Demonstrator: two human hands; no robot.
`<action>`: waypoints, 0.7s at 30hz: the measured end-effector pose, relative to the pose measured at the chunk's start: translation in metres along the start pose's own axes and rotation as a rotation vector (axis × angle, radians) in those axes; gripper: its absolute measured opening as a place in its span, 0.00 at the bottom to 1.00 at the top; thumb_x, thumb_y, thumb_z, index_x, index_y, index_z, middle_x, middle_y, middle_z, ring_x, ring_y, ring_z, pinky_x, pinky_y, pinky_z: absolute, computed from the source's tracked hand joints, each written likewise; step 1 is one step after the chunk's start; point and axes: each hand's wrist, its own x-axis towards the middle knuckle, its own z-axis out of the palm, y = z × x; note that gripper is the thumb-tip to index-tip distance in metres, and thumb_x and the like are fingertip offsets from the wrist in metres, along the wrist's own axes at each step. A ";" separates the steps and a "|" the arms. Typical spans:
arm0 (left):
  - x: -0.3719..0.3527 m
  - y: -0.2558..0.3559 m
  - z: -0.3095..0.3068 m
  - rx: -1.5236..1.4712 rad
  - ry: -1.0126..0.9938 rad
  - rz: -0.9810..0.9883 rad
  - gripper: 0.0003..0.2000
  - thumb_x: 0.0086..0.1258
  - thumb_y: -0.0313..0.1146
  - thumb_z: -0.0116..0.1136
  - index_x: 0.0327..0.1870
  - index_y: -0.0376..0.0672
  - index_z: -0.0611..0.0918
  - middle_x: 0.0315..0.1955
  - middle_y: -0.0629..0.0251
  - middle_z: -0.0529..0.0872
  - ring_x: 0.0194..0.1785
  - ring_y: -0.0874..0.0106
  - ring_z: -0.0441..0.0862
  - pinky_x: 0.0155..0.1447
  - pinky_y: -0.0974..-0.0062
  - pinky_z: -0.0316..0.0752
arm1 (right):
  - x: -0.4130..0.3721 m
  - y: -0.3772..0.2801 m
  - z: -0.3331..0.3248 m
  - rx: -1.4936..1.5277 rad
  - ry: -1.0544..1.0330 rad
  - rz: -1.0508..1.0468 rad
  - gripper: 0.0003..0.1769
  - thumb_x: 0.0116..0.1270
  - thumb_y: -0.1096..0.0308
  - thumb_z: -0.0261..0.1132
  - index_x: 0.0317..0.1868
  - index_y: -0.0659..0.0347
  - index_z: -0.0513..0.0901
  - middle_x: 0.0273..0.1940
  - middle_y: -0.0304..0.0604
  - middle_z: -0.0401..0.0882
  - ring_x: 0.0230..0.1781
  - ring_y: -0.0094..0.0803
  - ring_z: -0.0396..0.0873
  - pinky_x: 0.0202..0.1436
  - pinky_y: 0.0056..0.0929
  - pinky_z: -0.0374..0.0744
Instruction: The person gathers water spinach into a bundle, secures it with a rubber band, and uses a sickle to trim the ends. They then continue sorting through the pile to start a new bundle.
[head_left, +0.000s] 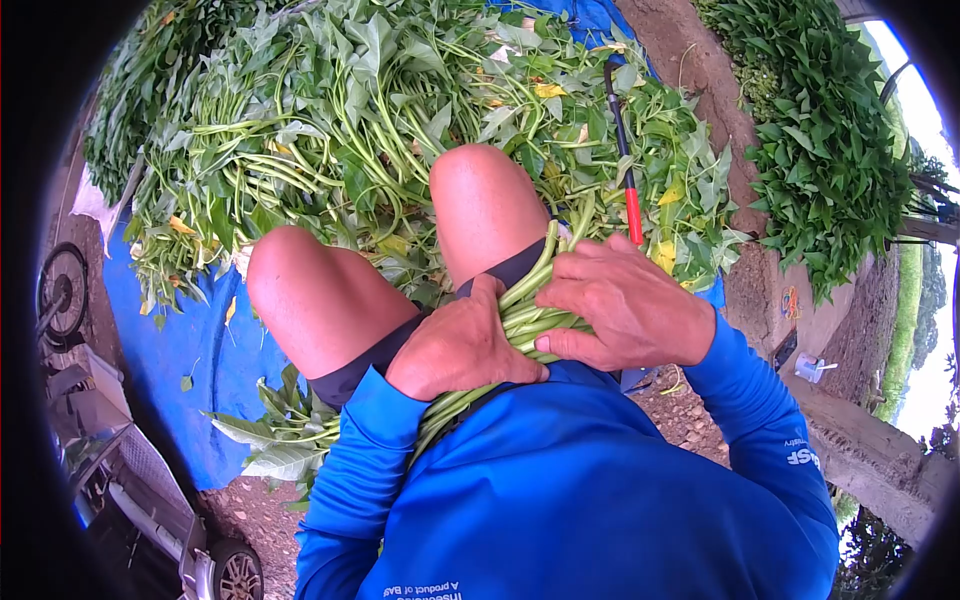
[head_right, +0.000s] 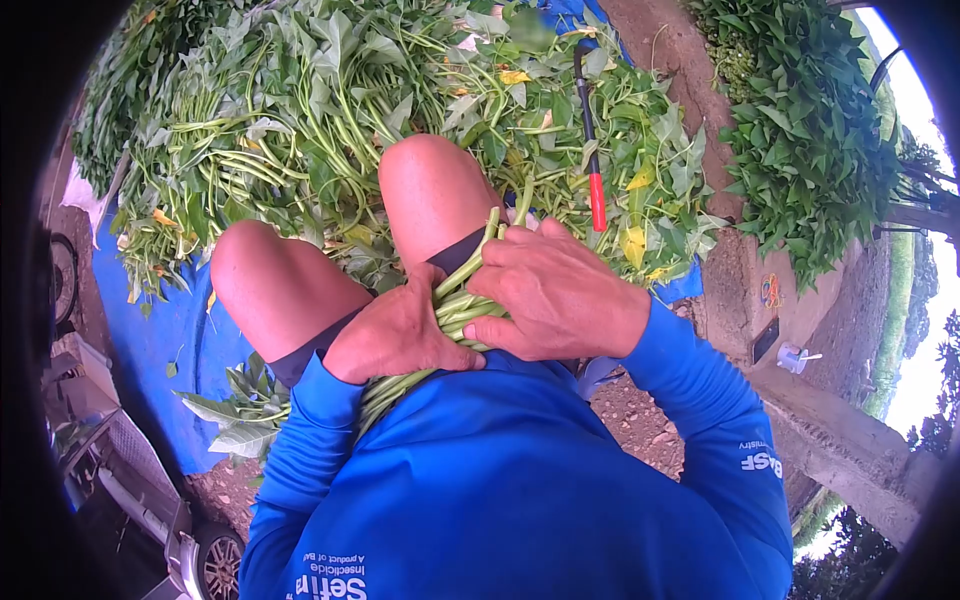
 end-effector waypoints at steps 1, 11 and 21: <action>0.000 0.001 -0.001 -0.004 -0.001 0.000 0.54 0.48 0.50 0.87 0.69 0.21 0.69 0.51 0.37 0.88 0.61 0.50 0.88 0.66 0.60 0.82 | -0.002 0.002 0.004 0.037 -0.068 0.096 0.24 0.76 0.46 0.70 0.52 0.60 0.91 0.45 0.46 0.85 0.51 0.45 0.82 0.54 0.46 0.74; 0.023 -0.020 -0.013 -0.452 -0.210 0.199 0.30 0.60 0.34 0.80 0.65 0.36 0.85 0.53 0.58 0.92 0.59 0.69 0.87 0.67 0.69 0.78 | 0.001 -0.012 -0.004 -0.130 0.448 -0.070 0.28 0.69 0.57 0.75 0.66 0.58 0.84 0.62 0.48 0.86 0.61 0.46 0.85 0.75 0.57 0.73; -0.013 -0.001 -0.043 -0.358 -0.145 0.397 0.39 0.59 0.35 0.86 0.71 0.35 0.78 0.53 0.58 0.89 0.59 0.69 0.85 0.66 0.70 0.78 | 0.040 0.007 0.000 -0.466 0.309 -0.427 0.12 0.65 0.66 0.70 0.48 0.51 0.81 0.39 0.35 0.77 0.49 0.33 0.84 0.76 0.59 0.72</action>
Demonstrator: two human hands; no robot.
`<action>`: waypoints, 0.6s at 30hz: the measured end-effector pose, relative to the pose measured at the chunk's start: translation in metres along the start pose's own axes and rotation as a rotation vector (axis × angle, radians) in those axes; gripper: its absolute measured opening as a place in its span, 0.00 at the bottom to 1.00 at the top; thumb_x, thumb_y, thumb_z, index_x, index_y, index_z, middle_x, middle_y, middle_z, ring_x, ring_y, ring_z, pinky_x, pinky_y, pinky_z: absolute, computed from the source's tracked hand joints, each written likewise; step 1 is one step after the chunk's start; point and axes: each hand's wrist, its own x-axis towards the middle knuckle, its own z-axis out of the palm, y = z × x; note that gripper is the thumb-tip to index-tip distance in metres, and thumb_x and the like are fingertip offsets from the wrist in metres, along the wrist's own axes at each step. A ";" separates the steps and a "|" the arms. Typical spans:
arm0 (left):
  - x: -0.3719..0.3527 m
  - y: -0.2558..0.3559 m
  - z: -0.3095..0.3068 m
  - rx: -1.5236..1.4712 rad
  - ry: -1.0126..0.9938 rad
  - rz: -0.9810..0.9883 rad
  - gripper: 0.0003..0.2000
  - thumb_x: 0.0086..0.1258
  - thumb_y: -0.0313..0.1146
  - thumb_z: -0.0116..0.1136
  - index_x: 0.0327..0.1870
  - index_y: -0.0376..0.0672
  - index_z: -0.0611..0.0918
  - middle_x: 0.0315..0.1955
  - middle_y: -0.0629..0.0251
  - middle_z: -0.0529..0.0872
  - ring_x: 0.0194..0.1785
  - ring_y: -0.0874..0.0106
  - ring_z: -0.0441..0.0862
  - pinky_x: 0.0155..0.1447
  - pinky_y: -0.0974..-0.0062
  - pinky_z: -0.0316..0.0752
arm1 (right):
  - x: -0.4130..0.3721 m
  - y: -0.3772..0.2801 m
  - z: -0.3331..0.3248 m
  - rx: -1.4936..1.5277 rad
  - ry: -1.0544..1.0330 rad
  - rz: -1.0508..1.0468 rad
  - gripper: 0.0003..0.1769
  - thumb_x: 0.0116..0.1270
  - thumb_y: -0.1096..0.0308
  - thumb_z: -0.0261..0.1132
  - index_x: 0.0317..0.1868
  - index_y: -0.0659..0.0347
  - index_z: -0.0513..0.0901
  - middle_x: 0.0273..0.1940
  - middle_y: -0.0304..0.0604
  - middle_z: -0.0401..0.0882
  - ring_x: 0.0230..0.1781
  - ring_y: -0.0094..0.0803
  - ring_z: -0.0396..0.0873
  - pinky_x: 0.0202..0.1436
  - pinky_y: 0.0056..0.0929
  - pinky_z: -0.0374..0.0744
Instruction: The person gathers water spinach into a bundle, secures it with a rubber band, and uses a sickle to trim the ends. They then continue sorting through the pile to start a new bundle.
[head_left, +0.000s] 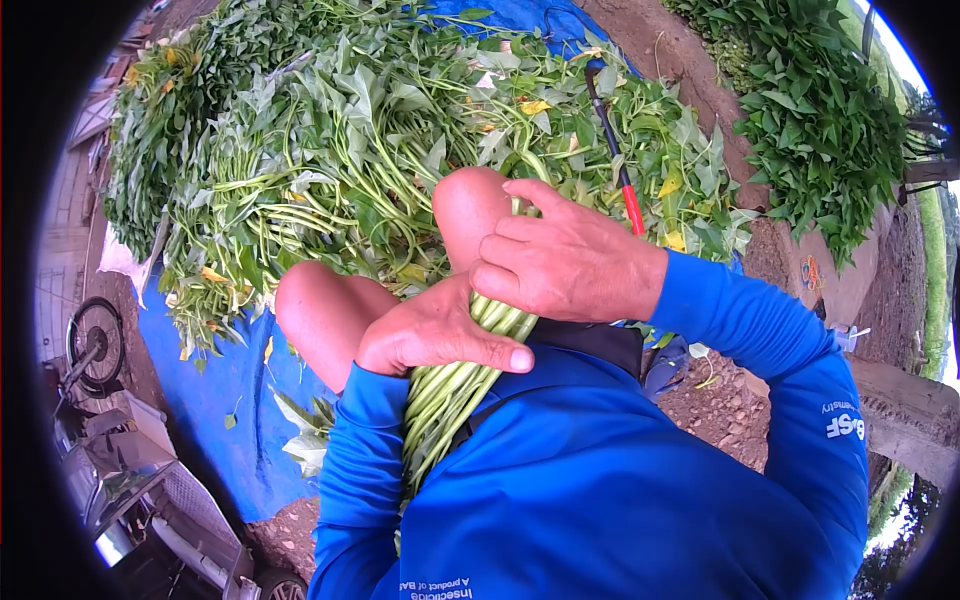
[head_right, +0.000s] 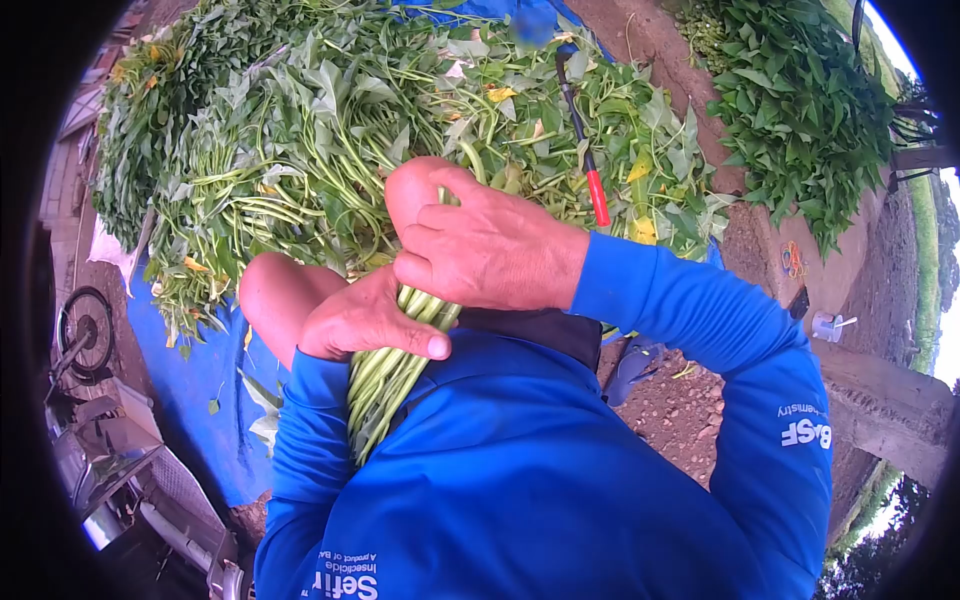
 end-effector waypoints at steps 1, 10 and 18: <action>-0.002 -0.005 0.003 -0.091 0.044 -0.034 0.38 0.59 0.33 0.85 0.71 0.35 0.78 0.52 0.58 0.89 0.57 0.69 0.86 0.63 0.70 0.79 | 0.006 0.004 -0.005 -0.032 0.017 -0.042 0.12 0.65 0.66 0.70 0.48 0.51 0.81 0.40 0.35 0.78 0.50 0.33 0.84 0.77 0.59 0.72; -0.041 -0.043 -0.029 -0.727 0.338 0.235 0.41 0.48 0.44 0.78 0.65 0.36 0.75 0.33 0.57 0.82 0.30 0.65 0.81 0.36 0.68 0.78 | -0.021 -0.021 -0.038 1.169 0.487 0.839 0.29 0.70 0.66 0.79 0.68 0.63 0.82 0.55 0.48 0.85 0.61 0.34 0.84 0.68 0.36 0.82; -0.038 -0.049 -0.027 -0.758 0.233 0.209 0.38 0.52 0.42 0.76 0.66 0.35 0.77 0.38 0.55 0.85 0.43 0.63 0.85 0.45 0.66 0.85 | 0.059 -0.026 0.041 1.767 0.742 0.783 0.40 0.66 0.57 0.84 0.67 0.73 0.75 0.52 0.49 0.86 0.46 0.33 0.88 0.47 0.29 0.86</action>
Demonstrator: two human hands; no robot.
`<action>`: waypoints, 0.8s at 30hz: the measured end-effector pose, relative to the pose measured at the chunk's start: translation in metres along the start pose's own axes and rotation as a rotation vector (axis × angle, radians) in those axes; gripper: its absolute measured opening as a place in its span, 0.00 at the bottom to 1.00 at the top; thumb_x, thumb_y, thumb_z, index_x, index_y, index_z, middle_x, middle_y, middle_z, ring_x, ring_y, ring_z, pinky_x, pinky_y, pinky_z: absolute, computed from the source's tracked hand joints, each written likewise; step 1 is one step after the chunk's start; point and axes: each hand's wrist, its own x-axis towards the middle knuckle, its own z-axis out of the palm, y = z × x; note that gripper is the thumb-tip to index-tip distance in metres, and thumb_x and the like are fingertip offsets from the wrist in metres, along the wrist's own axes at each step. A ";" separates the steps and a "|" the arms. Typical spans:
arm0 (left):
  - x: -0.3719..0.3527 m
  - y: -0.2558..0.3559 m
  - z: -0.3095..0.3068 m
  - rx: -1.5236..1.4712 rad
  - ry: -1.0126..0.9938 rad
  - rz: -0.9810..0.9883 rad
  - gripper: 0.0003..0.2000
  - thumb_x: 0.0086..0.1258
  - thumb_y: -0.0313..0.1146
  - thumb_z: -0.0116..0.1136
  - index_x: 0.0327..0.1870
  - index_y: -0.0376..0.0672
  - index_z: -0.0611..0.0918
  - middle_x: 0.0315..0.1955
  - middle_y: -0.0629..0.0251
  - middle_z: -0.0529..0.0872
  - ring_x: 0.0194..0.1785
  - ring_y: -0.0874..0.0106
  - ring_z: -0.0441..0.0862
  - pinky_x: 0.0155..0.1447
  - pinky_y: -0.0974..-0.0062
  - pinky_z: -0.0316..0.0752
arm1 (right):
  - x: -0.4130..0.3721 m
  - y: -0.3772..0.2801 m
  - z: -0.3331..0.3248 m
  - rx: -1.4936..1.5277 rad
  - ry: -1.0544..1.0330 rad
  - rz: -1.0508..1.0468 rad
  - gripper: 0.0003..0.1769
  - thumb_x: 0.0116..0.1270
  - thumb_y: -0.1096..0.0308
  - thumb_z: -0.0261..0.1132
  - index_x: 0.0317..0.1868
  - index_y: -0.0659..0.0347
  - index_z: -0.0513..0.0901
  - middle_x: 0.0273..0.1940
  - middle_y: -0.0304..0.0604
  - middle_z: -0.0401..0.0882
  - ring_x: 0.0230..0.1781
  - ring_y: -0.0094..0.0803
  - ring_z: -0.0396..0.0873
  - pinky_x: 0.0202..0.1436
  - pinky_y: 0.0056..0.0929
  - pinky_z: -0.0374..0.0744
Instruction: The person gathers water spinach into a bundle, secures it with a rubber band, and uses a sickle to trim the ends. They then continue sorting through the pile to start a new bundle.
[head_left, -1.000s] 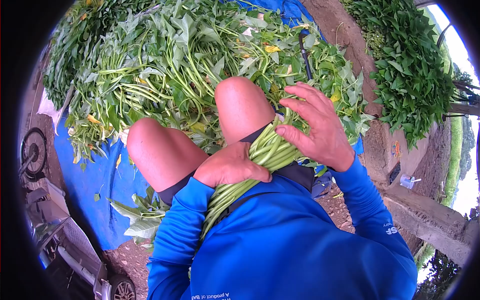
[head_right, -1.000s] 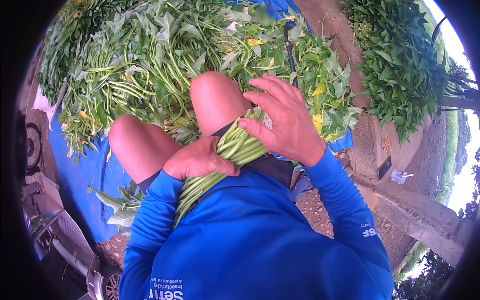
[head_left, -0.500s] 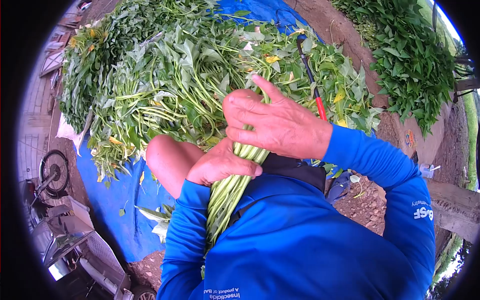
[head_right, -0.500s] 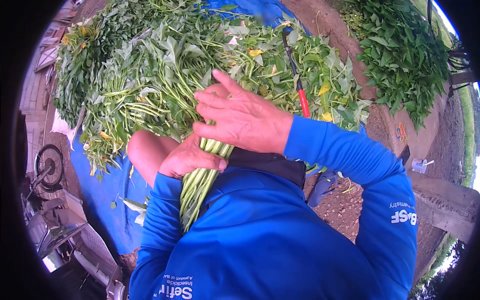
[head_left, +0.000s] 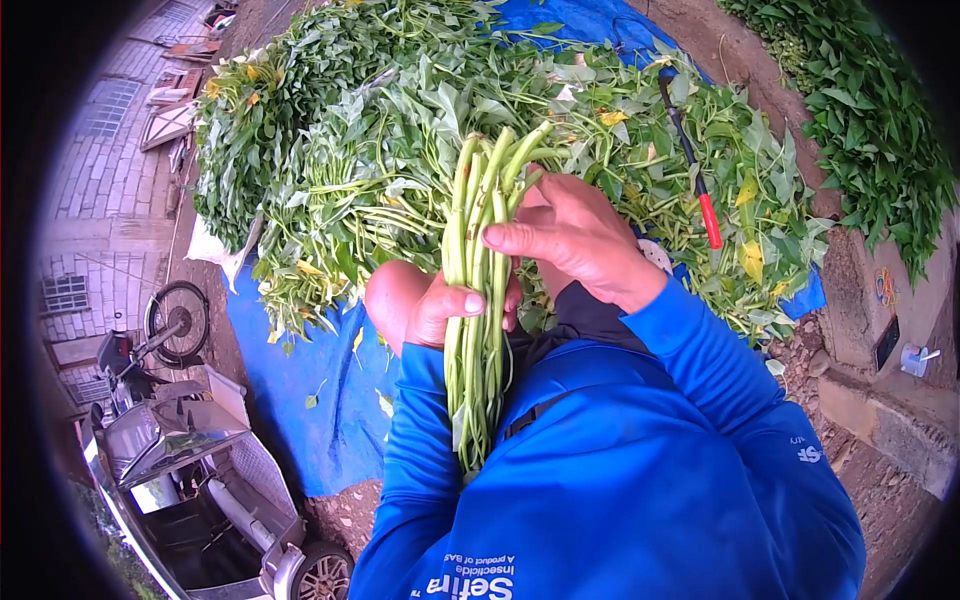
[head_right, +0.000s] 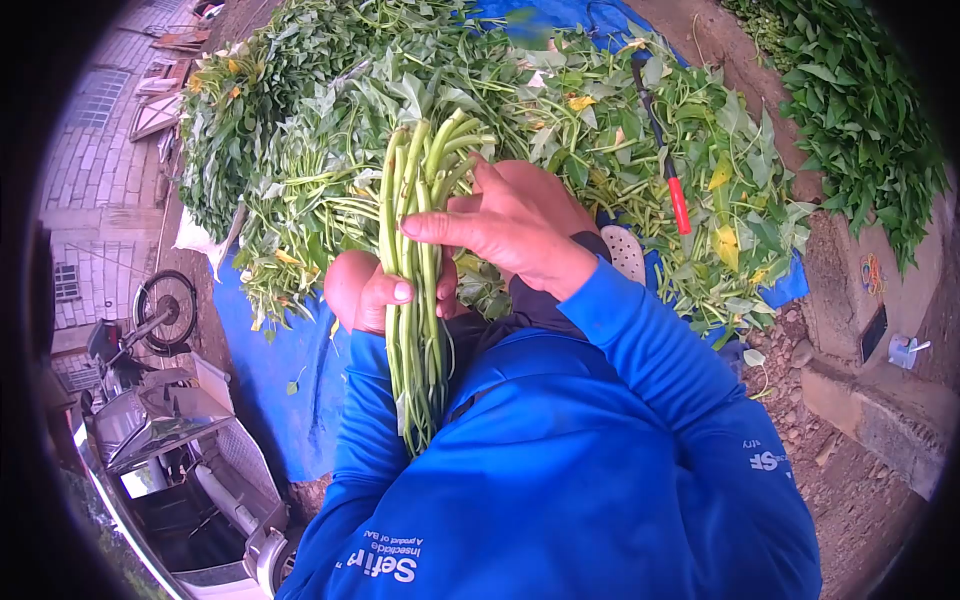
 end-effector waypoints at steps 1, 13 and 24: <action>0.005 0.002 0.004 0.064 -0.070 -0.040 0.36 0.53 0.42 0.75 0.64 0.36 0.78 0.38 0.55 0.85 0.43 0.62 0.85 0.46 0.65 0.84 | 0.010 -0.002 0.003 0.024 -0.010 0.032 0.41 0.65 0.59 0.83 0.68 0.73 0.72 0.52 0.51 0.85 0.45 0.34 0.88 0.46 0.30 0.87; 0.017 0.032 0.046 0.431 0.208 0.084 0.44 0.57 0.28 0.84 0.76 0.34 0.70 0.57 0.57 0.88 0.59 0.65 0.87 0.65 0.67 0.82 | 0.044 -0.013 0.032 0.090 0.148 -0.076 0.44 0.60 0.72 0.79 0.72 0.68 0.64 0.52 0.50 0.80 0.44 0.35 0.86 0.42 0.34 0.87; -0.014 0.063 0.010 0.181 0.234 0.079 0.28 0.63 0.35 0.73 0.63 0.35 0.80 0.39 0.53 0.88 0.39 0.60 0.89 0.49 0.61 0.88 | 0.039 -0.030 -0.001 -0.285 0.001 -0.051 0.38 0.74 0.59 0.78 0.75 0.69 0.72 0.53 0.50 0.89 0.56 0.32 0.87 0.60 0.33 0.84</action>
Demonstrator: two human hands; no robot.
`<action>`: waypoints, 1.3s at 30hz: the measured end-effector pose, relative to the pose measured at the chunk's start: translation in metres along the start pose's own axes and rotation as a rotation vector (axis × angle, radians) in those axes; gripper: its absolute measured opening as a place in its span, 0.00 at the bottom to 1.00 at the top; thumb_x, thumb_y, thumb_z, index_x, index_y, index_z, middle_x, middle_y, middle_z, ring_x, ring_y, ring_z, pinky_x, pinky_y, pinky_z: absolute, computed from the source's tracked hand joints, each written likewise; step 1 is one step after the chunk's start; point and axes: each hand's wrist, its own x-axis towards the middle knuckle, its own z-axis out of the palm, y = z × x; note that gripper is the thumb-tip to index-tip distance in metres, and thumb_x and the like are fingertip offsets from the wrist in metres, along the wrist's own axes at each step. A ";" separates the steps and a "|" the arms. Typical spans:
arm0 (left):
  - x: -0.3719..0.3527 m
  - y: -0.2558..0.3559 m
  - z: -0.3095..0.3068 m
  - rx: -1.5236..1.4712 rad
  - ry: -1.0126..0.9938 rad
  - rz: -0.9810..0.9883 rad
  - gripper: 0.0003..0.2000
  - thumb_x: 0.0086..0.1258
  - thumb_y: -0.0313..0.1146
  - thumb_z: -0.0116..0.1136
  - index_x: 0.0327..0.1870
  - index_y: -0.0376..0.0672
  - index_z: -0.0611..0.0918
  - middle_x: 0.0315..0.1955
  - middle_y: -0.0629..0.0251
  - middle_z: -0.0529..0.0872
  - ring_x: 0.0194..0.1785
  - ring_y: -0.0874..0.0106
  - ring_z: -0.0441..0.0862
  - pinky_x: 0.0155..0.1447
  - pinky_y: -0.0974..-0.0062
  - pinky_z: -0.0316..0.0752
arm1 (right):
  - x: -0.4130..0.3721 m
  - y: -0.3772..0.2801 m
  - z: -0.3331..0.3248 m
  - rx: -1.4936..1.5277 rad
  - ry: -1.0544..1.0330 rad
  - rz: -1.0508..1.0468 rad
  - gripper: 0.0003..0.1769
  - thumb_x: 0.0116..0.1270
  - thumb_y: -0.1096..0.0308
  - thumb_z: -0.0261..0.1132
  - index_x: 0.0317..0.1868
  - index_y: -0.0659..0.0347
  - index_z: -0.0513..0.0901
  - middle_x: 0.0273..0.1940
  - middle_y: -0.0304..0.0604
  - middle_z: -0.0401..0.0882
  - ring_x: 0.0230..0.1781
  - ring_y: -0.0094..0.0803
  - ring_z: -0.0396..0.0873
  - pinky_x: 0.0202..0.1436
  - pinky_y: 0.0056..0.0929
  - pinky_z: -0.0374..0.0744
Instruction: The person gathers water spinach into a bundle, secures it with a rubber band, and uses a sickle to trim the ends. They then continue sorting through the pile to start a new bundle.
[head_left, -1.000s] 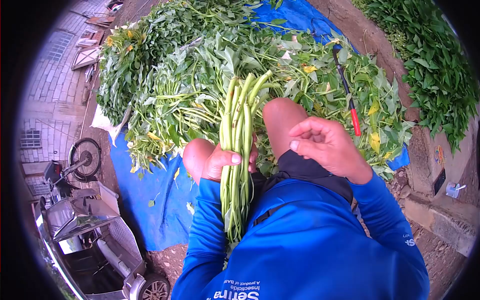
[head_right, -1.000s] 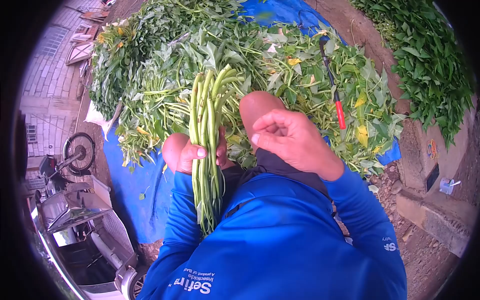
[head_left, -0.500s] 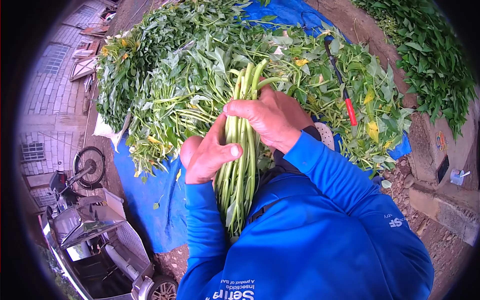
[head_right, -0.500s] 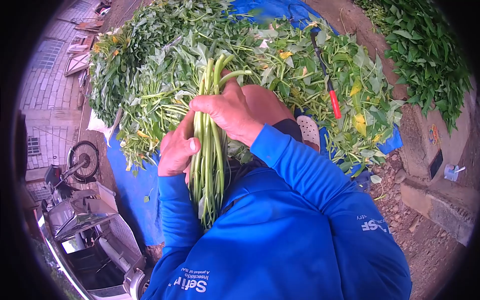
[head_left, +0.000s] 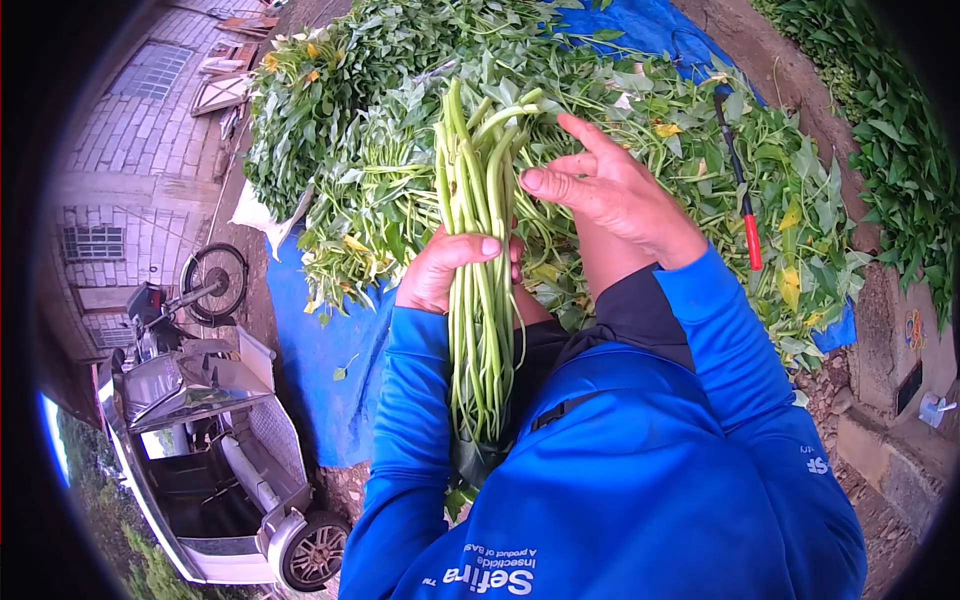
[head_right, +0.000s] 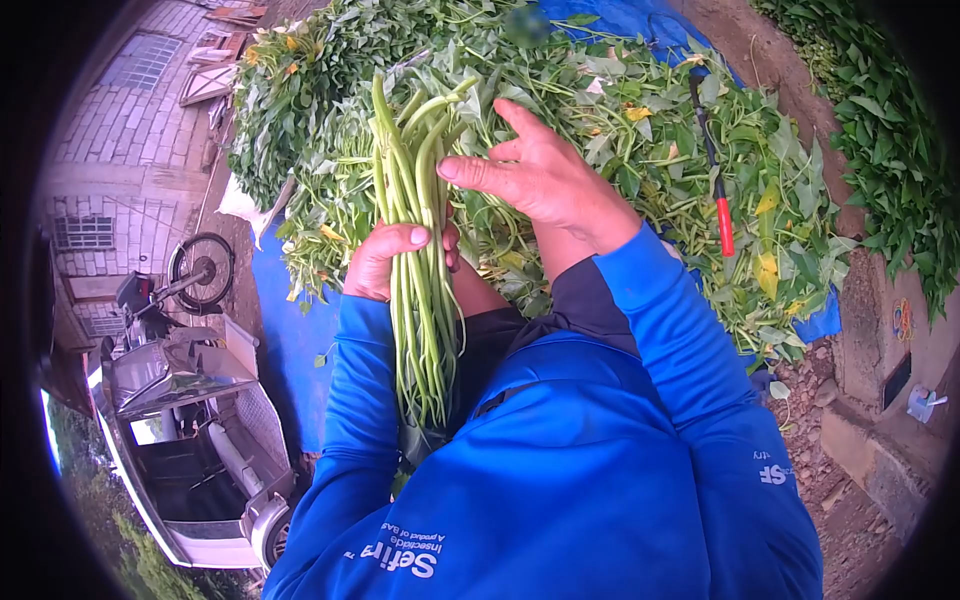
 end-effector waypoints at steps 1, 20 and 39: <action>-0.001 0.000 -0.004 -0.014 0.037 0.006 0.28 0.62 0.34 0.73 0.63 0.35 0.80 0.39 0.53 0.89 0.39 0.59 0.89 0.48 0.61 0.88 | -0.004 -0.002 0.005 -0.007 -0.058 0.007 0.33 0.74 0.59 0.79 0.69 0.69 0.76 0.49 0.47 0.90 0.50 0.29 0.87 0.53 0.31 0.84; 0.008 -0.019 -0.026 -0.131 0.045 0.006 0.31 0.72 0.48 0.76 0.68 0.37 0.79 0.43 0.55 0.90 0.41 0.62 0.91 0.46 0.64 0.89 | 0.024 -0.013 0.047 -0.227 -0.067 0.049 0.12 0.67 0.65 0.73 0.39 0.69 0.87 0.30 0.42 0.86 0.28 0.25 0.87 0.27 0.25 0.85; -0.050 0.089 -0.027 0.194 0.377 0.436 0.18 0.64 0.31 0.73 0.53 0.34 0.84 0.33 0.59 0.90 0.33 0.68 0.88 0.38 0.69 0.86 | -0.038 0.015 0.121 -0.085 -0.444 -0.212 0.07 0.76 0.71 0.74 0.46 0.67 0.86 0.35 0.38 0.87 0.36 0.21 0.84 0.41 0.25 0.84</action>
